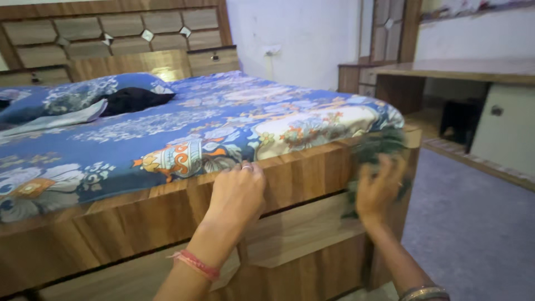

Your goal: The person wipes the wooden bed frame with a cloth, moving along the side and lower panels. The person uses a dark green cloth to wipe the bed frame surfaces in a bedroom.

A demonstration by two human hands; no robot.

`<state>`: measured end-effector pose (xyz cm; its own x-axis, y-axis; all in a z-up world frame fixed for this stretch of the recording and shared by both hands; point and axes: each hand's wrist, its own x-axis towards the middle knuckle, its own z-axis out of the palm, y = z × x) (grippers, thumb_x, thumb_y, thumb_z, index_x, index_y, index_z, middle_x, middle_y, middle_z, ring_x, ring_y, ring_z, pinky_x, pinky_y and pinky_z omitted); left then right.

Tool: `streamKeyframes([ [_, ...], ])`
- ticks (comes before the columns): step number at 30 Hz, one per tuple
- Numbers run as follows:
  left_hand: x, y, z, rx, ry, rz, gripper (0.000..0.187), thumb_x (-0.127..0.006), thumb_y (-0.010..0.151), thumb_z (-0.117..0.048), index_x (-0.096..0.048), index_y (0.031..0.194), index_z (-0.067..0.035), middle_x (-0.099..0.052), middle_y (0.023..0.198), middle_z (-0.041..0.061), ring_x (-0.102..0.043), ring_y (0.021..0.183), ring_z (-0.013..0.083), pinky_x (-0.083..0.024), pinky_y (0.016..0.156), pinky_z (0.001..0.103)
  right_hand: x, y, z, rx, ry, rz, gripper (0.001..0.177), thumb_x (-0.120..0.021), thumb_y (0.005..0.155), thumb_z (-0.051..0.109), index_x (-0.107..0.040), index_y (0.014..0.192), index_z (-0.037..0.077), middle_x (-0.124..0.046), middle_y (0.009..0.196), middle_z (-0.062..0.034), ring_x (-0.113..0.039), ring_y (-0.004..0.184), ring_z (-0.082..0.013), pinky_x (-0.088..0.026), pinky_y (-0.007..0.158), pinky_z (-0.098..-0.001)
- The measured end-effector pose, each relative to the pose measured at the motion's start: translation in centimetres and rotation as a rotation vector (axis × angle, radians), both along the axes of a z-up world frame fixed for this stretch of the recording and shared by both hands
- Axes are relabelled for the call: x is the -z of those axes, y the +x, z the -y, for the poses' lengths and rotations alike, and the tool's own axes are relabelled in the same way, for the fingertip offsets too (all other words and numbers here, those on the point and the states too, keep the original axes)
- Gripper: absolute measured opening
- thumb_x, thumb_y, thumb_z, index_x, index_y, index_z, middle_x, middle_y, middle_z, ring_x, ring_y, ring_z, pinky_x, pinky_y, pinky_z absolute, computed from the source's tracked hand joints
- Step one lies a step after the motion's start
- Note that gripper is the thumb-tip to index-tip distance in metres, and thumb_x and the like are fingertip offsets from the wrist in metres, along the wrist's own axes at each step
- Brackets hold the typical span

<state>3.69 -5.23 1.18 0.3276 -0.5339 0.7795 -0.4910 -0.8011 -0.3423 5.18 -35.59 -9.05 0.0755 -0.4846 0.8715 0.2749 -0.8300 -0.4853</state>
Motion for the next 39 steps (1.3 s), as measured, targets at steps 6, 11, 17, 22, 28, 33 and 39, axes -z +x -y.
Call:
streamKeyframes([
  [6, -1.1, 0.0, 4.1, 0.046, -0.008, -0.297, 0.019, -0.063, 0.078, -0.011, -0.07, 0.093, -0.001, -0.073, 0.089, 0.019, -0.074, 0.082, 0.0323, -0.059, 0.069, 0.044, -1.1, -0.9, -5.1, -0.017, -0.531, -0.079, 0.051, -0.074, 0.075, 0.015, -0.059, 0.123, 0.01, -0.045, 0.152, -0.0253, -0.039, 0.144, -0.0481, -0.032, 0.117, -0.0573],
  [11, -2.6, -1.0, 1.8, 0.22, -0.081, -0.495, 0.021, -0.06, 0.082, -0.012, -0.071, 0.096, -0.001, -0.072, 0.097, 0.021, -0.072, 0.089, 0.0404, -0.057, 0.078, 0.051, -2.4, -1.2, -1.3, -0.127, -0.63, -0.178, 0.048, -0.071, 0.081, 0.012, -0.06, 0.128, 0.013, -0.044, 0.157, -0.0208, -0.037, 0.151, -0.043, -0.031, 0.124, -0.0497],
  [17, -5.2, -3.0, -7.4, 0.41, -0.439, -0.628, 0.034, -0.055, 0.085, -0.017, -0.074, 0.112, -0.011, -0.077, 0.095, 0.02, -0.071, 0.092, 0.0412, -0.054, 0.087, 0.052, 1.4, 3.5, 8.3, 0.043, 0.287, -0.199, 0.063, -0.067, 0.096, 0.032, -0.043, 0.147, 0.003, -0.044, 0.142, -0.0291, -0.044, 0.129, -0.0456, -0.037, 0.111, -0.0502],
  [22, -4.1, -2.7, -6.3, 0.496, -0.563, -0.622, 0.04, -0.055, 0.087, -0.015, -0.072, 0.123, -0.013, -0.071, 0.091, 0.026, -0.068, 0.091, 0.0453, -0.053, 0.083, 0.054, 4.7, 2.1, -0.6, 0.208, 0.022, -0.171, 0.056, -0.067, 0.095, 0.027, -0.049, 0.138, -0.004, -0.055, 0.134, -0.0281, -0.049, 0.125, -0.0456, -0.039, 0.107, -0.0506],
  [28, -2.8, -3.2, -0.6, 0.696, -0.535, -0.512, 0.023, -0.058, 0.087, -0.014, -0.071, 0.101, -0.002, -0.07, 0.088, 0.027, -0.068, 0.088, 0.0468, -0.053, 0.079, 0.056, 4.7, -6.9, -12.9, -0.179, -0.712, -0.467, 0.059, -0.073, 0.072, 0.015, -0.06, 0.129, 0.005, -0.056, 0.13, -0.0284, -0.05, 0.124, -0.0477, -0.039, 0.105, -0.0526],
  [33, -3.5, -5.3, 1.2, 0.635, -0.432, -0.592, 0.019, -0.058, 0.088, -0.015, -0.069, 0.096, -0.003, -0.07, 0.085, 0.026, -0.068, 0.086, 0.0459, -0.055, 0.078, 0.055, 3.1, -7.5, -8.0, -0.134, -0.887, -0.658, 0.071, -0.075, 0.068, 0.015, -0.055, 0.136, 0.005, -0.053, 0.14, -0.0247, -0.045, 0.134, -0.0471, -0.033, 0.111, -0.0548],
  [39, -1.9, -5.4, 0.1, 0.585, -0.262, -0.565, 0.015, -0.057, 0.088, -0.012, -0.068, 0.085, -0.002, -0.071, 0.088, 0.024, -0.068, 0.087, 0.0451, -0.054, 0.079, 0.056, 3.5, -7.1, 0.5, 0.132, -0.512, -0.701, 0.076, -0.074, 0.072, 0.013, -0.05, 0.144, 0.014, -0.05, 0.145, -0.018, -0.049, 0.13, -0.0414, -0.04, 0.109, -0.0502],
])
